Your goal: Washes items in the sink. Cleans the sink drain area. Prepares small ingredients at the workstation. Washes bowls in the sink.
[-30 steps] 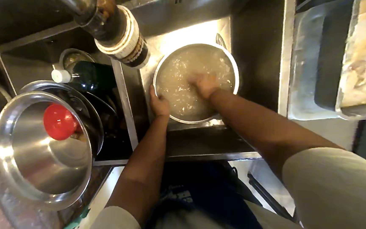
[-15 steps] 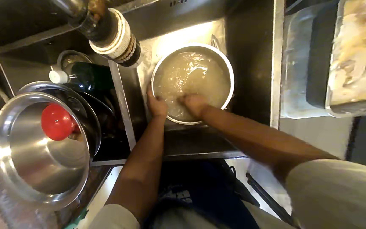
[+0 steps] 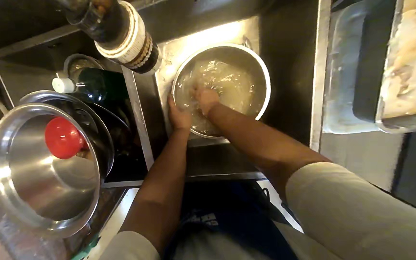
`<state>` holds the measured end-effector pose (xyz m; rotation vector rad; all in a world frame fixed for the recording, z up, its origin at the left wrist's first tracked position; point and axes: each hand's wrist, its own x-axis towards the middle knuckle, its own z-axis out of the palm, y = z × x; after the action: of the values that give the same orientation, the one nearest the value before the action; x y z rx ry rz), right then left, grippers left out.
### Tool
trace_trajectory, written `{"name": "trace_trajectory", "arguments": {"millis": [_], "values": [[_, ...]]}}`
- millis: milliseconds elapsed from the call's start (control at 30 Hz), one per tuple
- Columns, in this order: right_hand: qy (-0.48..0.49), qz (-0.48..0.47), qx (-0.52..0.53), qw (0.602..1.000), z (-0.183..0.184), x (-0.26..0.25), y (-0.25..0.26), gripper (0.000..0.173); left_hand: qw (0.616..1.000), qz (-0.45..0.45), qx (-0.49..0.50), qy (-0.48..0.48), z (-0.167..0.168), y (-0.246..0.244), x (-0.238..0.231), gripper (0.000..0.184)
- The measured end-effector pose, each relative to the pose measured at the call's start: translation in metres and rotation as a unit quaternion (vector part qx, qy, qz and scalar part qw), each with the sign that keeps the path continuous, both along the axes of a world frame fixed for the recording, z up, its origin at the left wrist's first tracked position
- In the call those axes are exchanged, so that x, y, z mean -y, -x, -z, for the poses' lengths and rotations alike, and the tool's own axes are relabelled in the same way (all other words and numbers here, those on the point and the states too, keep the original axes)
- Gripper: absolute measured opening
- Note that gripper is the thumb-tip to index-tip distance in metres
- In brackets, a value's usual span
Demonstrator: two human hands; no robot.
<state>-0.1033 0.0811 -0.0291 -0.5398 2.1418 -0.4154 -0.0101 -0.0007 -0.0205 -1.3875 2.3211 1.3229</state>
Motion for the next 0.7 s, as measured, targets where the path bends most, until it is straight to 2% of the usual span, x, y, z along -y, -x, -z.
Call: {"name": "trace_trajectory", "arguments": {"millis": [33, 100, 167, 233, 300, 367, 467, 533, 600, 700], "values": [[0.008, 0.002, 0.019, 1.0, 0.002, -0.007, -0.011, 0.059, 1.0, -0.007, -0.001, -0.003, 0.0, 0.0, -0.001, 0.087], [-0.003, -0.063, 0.008, 0.998, 0.005, -0.029, -0.024, 0.048, 1.0, -0.014, -0.005, -0.011, -0.001, 0.001, -0.002, 0.082], [-0.038, -0.119, 0.006, 0.992, 0.003, -0.052, -0.024, 0.048, 1.0, -0.003, -0.001, -0.002, -0.001, 0.002, -0.001, 0.077], [-0.088, -0.131, -0.001, 0.987, 0.001, -0.069, -0.013, 0.048, 0.999, 0.026, -0.008, 0.024, 0.003, 0.001, 0.0, 0.078], [-0.116, -0.101, -0.011, 0.988, -0.002, -0.072, 0.005, 0.048, 0.993, 0.077, -0.003, 0.095, 0.004, 0.001, 0.001, 0.087], [-0.105, -0.042, -0.028, 0.993, -0.007, -0.064, 0.02, 0.043, 0.961, 0.183, 0.008, 0.208, 0.003, -0.001, 0.0, 0.091], [-0.068, 0.025, -0.067, 0.995, 0.001, -0.042, 0.034, 0.047, 0.884, 0.383, 0.057, 0.262, 0.0, 0.008, -0.001, 0.074], [-0.07, 0.048, -0.065, 0.994, 0.006, -0.027, 0.037, 0.047, 0.83, 0.483, 0.15, 0.236, -0.005, 0.019, -0.005, 0.049], [-0.06, 0.066, -0.065, 0.994, 0.009, -0.019, 0.038, 0.045, 0.792, 0.535, 0.241, 0.167, -0.01, 0.03, -0.012, 0.049], [-0.053, 0.06, -0.056, 0.995, 0.011, -0.018, 0.04, 0.056, 0.773, 0.568, 0.26, 0.111, -0.01, 0.031, -0.023, 0.046]]}}
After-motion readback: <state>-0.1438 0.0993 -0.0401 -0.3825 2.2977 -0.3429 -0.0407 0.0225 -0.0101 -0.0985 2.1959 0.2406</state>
